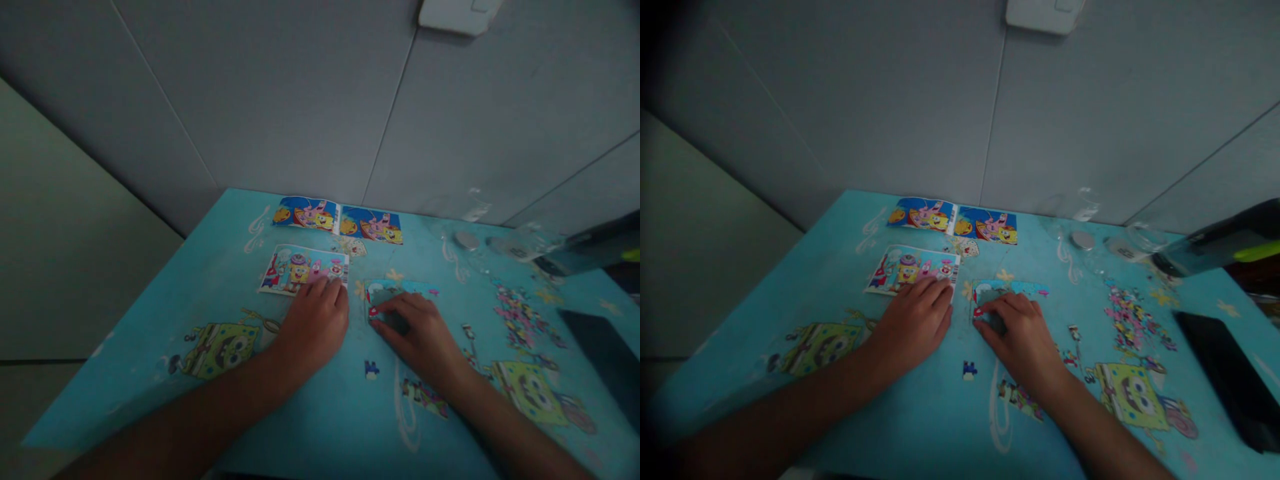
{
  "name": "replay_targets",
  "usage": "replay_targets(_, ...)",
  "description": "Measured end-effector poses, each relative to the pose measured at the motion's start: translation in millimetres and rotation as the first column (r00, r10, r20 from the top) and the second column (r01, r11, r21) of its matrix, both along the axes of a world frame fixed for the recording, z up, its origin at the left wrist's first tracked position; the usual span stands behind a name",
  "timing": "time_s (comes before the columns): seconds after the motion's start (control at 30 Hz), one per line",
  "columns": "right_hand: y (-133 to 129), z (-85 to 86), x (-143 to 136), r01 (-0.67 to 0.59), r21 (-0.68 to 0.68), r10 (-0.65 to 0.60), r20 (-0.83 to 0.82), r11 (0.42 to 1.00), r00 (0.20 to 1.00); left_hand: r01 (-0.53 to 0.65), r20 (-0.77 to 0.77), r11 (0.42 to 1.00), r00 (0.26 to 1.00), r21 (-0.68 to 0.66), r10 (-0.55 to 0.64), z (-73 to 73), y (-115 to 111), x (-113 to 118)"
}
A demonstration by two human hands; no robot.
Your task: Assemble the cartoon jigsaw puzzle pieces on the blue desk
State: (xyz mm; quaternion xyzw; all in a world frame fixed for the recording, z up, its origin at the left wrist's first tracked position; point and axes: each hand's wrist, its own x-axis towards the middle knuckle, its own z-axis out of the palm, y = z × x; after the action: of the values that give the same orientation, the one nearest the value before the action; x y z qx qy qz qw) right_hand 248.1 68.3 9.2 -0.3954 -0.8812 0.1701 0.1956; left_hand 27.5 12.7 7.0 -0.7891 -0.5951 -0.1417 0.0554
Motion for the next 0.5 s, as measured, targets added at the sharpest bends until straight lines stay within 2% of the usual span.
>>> replay_targets(0.2, -5, 2.9, 0, -0.012, -0.026, 0.014, 0.053, 1.0, 0.999, 0.013, -0.012, 1.0, 1.0, 0.028, -0.012, -2.3, 0, -2)
replay_targets(0.33, -2, 21.0, 5, -0.01, -0.043, 0.012, 0.031, 0.999, 0.999, 0.031, -0.013, 0.999, 0.999, 0.027, -0.03, -3.5, 1, -4)
replay_targets(0.43, 14, 39.8, 26, 0.125, 0.061, -0.119, -0.091, 0.99, 0.989, 0.043, -0.014, 0.999, 0.999, 0.029, -0.043, -5.2, 2, -7)
replay_targets(0.5, 29, 47.5, 47, 0.322, 0.173, -0.288, -0.195, 0.931, 0.938, 0.058, -0.019, 0.998, 0.998, 0.033, -0.057, -7.2, 2, -9)
